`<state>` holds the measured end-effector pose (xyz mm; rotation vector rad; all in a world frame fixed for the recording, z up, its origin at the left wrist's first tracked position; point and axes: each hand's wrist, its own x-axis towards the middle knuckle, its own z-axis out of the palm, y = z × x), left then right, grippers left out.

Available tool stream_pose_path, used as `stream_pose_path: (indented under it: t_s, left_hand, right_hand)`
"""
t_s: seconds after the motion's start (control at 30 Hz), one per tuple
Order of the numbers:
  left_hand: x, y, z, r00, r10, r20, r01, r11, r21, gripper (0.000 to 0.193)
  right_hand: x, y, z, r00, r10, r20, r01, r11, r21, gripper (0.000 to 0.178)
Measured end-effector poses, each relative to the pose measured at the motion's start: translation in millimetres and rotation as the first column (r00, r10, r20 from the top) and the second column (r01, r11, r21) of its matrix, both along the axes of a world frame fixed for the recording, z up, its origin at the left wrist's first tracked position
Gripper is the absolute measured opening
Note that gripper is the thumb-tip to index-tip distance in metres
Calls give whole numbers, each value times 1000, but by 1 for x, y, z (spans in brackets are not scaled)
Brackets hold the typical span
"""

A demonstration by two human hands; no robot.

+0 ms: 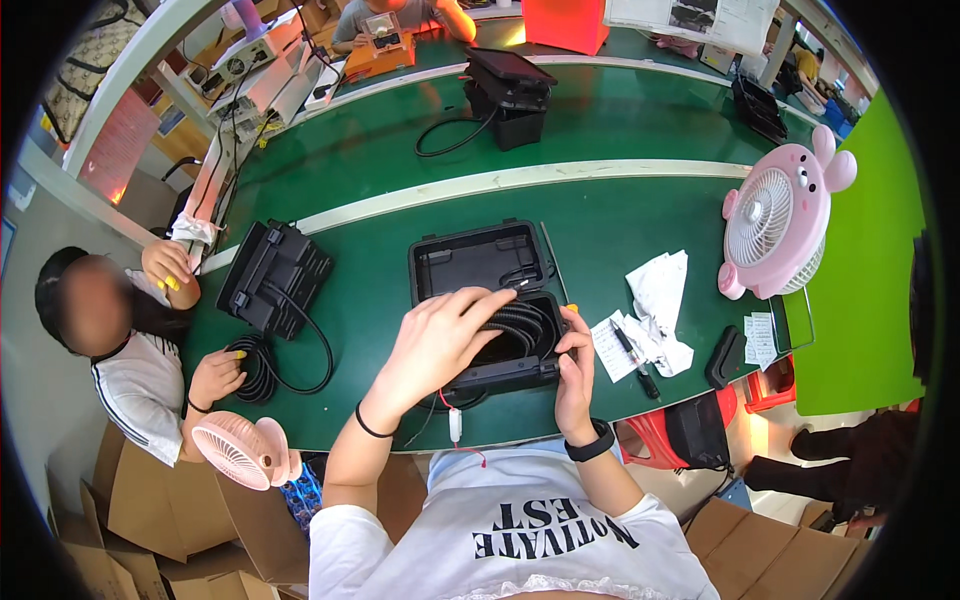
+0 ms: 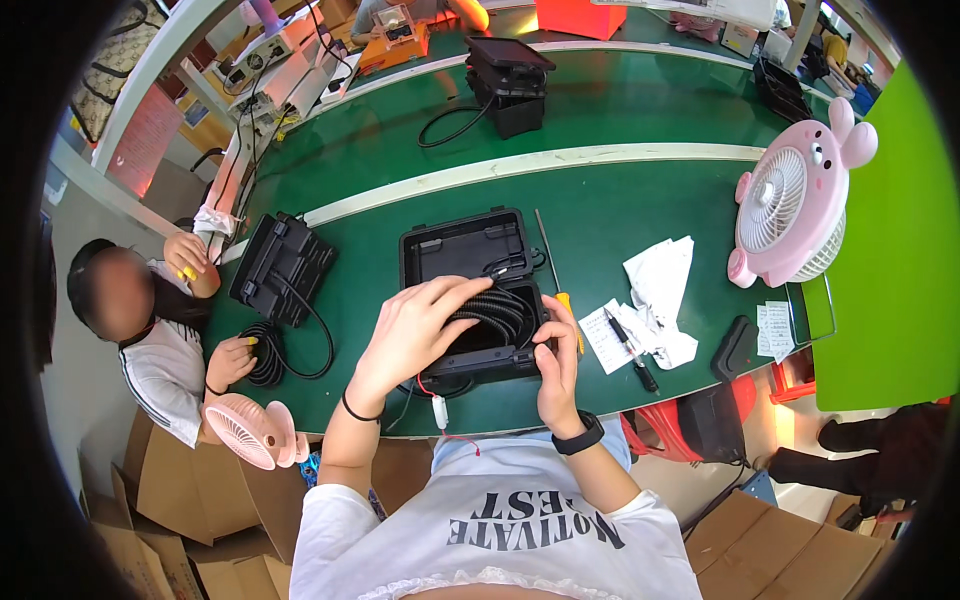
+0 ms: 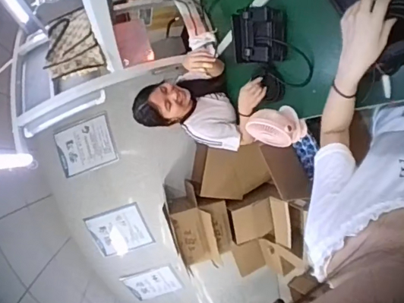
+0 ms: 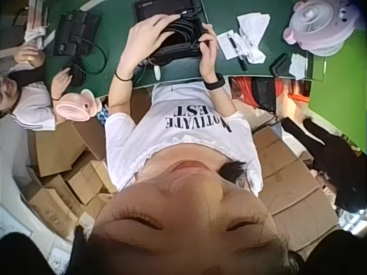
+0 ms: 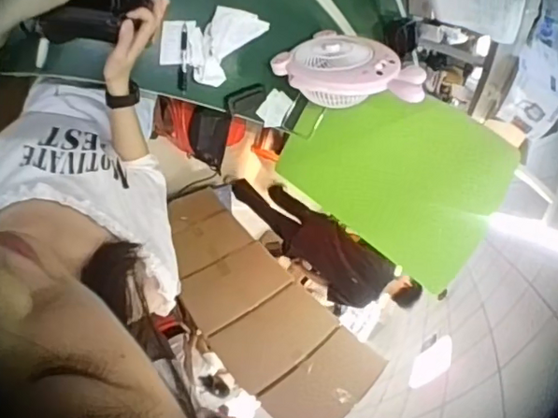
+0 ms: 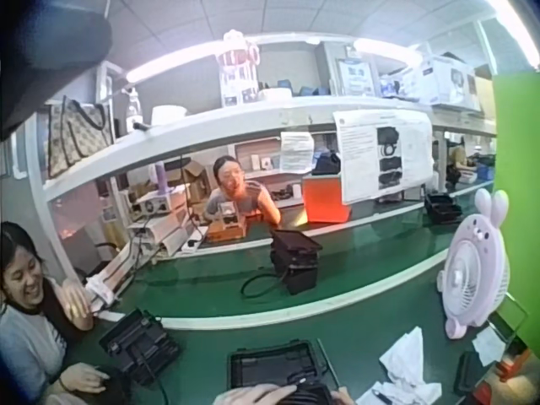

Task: Assembling a black electronic component using a screwdriver, inserting cables, and documenting the process on a label.

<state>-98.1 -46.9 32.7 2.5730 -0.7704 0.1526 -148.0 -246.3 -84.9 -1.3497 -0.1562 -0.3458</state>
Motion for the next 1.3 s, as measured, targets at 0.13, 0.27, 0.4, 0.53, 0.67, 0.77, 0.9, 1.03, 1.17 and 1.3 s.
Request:
stream_pose_path:
  t_s: [0.13, 0.27, 0.4, 0.53, 0.67, 0.77, 0.9, 1.03, 1.17, 1.3]
  left_hand:
    - [-9, 14, 7, 941, 212, 265, -131, 947, -293, 46]
    - [-31, 62, 4, 619, 785, 22, -598, 489, -635, 46]
    - [-55, 97, -27, 556, 688, 466, -740, 665, -98, 62]
    - [-89, 63, -37, 818, 39, 575, -86, 995, 56, 50]
    - [-103, 54, -82, 740, -207, 640, -40, 936, 349, 52]
    - [-97, 53, -92, 717, -208, 665, 5, 956, 294, 38]
    - [-87, 50, -82, 677, -278, 681, 102, 952, 288, 22]
    - [-85, 43, -64, 870, 14, 493, 139, 952, -272, 28]
    - [-75, 14, -19, 914, 359, 191, -300, 913, -278, 57]
    - [-68, -3, 2, 930, 260, 259, -320, 920, 225, 43]
  right_hand:
    - [2, -3, -7, 997, -61, 47, 63, 997, -36, 17]
    - [-1, -7, -3, 999, -23, -29, 23, 1000, -5, 16]
    - [-1, -8, -1, 1000, -6, -31, 6, 1000, -2, 15]
    - [-1, -9, 1, 998, -2, -58, 2, 1000, 7, 14]
    - [1, -8, 4, 996, -10, -84, 12, 1000, 23, 13]
    - [1, -9, 7, 995, 7, -104, -4, 1000, 31, 12]
    - [1, -11, 10, 994, 21, -109, -20, 1000, 14, 11]
    - [-1, -13, 10, 991, 48, -127, -45, 999, 23, 11]
    - [-7, -19, 3, 995, 38, -88, -33, 998, 54, 12]
    - [-12, -23, -1, 995, 51, -89, -48, 998, 34, 14]
